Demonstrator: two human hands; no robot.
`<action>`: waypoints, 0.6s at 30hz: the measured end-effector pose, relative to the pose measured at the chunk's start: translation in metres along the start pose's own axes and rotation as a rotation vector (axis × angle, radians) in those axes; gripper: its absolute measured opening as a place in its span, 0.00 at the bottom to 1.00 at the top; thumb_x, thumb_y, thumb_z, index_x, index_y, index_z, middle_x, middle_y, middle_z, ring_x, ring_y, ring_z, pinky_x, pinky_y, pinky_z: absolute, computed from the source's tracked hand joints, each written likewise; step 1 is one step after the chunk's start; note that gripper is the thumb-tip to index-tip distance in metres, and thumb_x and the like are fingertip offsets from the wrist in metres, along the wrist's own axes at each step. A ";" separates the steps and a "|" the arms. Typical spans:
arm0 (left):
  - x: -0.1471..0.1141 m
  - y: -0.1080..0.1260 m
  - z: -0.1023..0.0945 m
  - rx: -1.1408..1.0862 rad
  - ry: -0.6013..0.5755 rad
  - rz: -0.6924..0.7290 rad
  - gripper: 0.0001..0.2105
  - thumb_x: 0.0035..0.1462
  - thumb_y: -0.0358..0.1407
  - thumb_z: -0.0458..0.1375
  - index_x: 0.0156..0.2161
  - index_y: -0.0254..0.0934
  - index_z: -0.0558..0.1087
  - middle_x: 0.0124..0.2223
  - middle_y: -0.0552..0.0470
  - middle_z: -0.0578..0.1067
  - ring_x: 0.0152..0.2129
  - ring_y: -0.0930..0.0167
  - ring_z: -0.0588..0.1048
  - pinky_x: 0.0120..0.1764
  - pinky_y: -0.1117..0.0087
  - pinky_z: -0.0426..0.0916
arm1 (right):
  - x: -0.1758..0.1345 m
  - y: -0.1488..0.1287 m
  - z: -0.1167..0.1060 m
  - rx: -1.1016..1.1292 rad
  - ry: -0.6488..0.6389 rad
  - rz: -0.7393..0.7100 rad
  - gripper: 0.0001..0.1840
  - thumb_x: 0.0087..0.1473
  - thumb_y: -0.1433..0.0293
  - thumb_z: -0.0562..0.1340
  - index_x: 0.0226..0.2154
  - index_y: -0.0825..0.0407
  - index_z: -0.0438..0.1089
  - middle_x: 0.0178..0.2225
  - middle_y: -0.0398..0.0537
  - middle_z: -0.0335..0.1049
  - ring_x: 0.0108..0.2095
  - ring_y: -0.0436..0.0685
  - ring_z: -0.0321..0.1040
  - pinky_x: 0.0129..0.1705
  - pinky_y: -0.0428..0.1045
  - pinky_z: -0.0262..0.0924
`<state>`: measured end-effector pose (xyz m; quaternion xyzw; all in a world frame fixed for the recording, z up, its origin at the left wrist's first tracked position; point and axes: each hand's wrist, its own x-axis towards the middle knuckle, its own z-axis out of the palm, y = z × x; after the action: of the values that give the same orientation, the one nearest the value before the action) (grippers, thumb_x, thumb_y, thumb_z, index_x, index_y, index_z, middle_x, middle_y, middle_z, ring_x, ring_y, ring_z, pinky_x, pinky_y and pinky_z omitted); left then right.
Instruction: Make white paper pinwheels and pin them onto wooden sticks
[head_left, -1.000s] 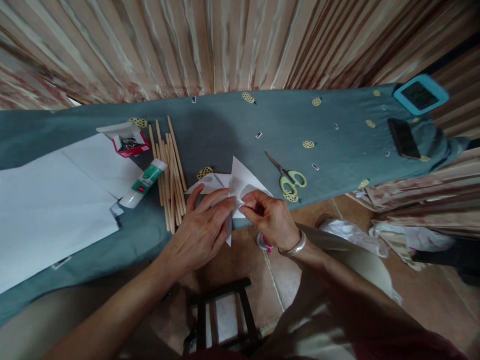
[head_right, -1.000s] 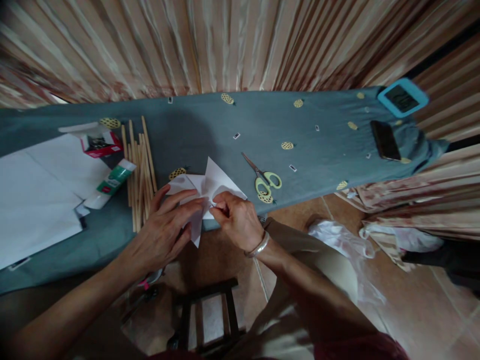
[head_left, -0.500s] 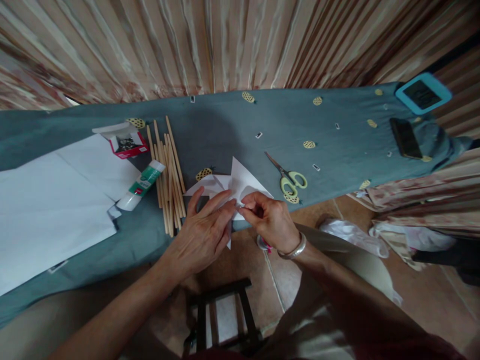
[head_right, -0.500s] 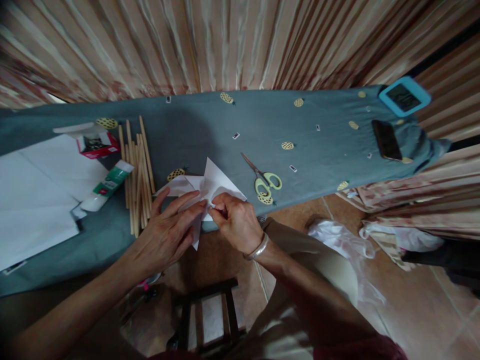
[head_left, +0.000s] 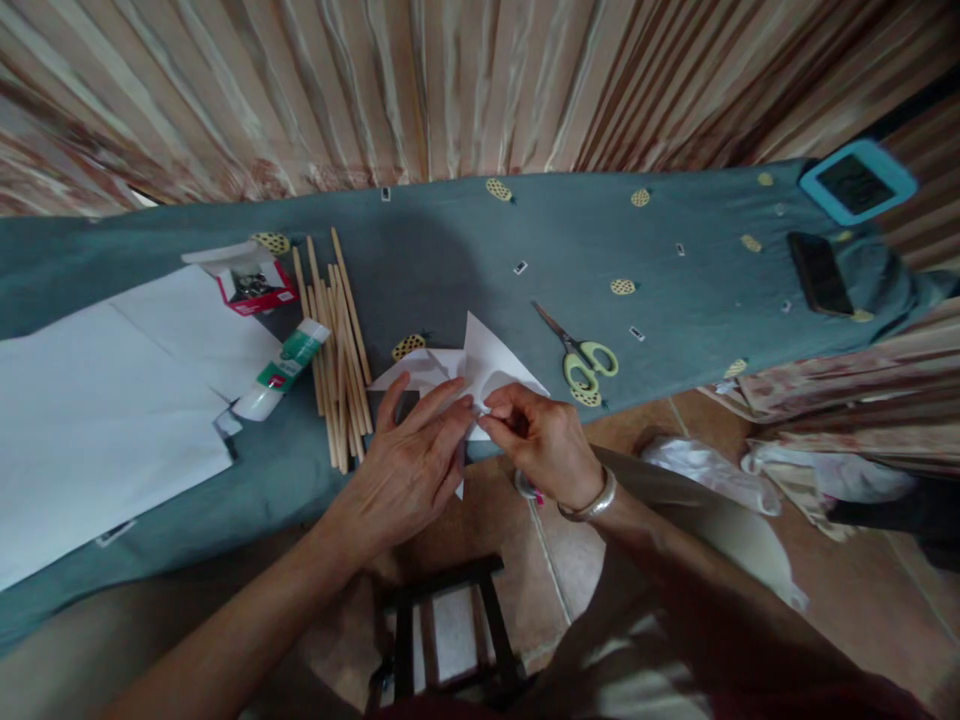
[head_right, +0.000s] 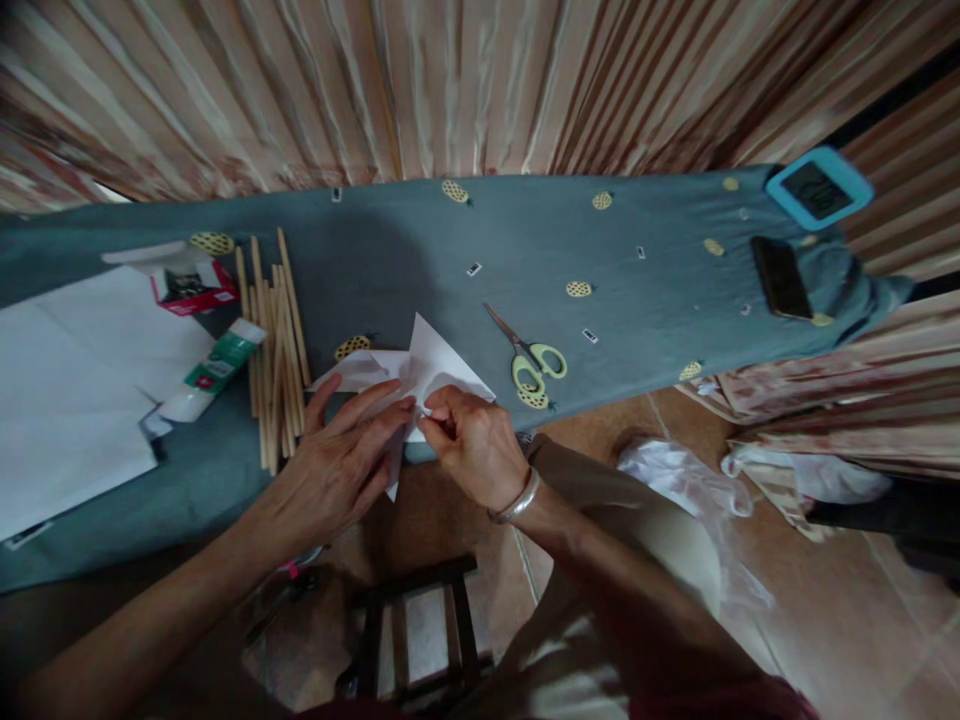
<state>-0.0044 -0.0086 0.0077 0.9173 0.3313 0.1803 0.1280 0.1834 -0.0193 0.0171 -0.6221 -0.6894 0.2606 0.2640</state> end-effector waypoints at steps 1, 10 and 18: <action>0.000 0.000 0.000 0.002 0.001 -0.002 0.18 0.59 0.28 0.49 0.55 0.33 0.61 0.53 0.42 0.75 0.59 0.60 0.63 0.63 0.44 0.41 | 0.000 0.000 0.000 -0.003 0.001 -0.007 0.02 0.52 0.72 0.64 0.31 0.52 0.70 0.24 0.40 0.70 0.21 0.48 0.63 0.27 0.43 0.56; 0.005 0.005 -0.001 0.080 0.019 -0.010 0.17 0.58 0.27 0.49 0.53 0.32 0.62 0.52 0.43 0.75 0.59 0.60 0.64 0.64 0.44 0.34 | -0.003 -0.002 -0.002 -0.103 -0.009 -0.074 0.02 0.56 0.71 0.61 0.33 0.53 0.69 0.25 0.42 0.69 0.26 0.51 0.66 0.32 0.46 0.58; 0.011 0.006 -0.004 0.043 0.012 -0.072 0.18 0.57 0.26 0.49 0.53 0.34 0.63 0.50 0.41 0.76 0.59 0.59 0.64 0.63 0.41 0.38 | 0.001 0.000 -0.015 -0.170 0.023 -0.098 0.10 0.59 0.65 0.58 0.37 0.53 0.72 0.29 0.48 0.73 0.31 0.55 0.70 0.37 0.49 0.62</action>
<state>0.0051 -0.0059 0.0166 0.9061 0.3689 0.1739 0.1127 0.1936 -0.0176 0.0283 -0.6108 -0.7355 0.1810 0.2305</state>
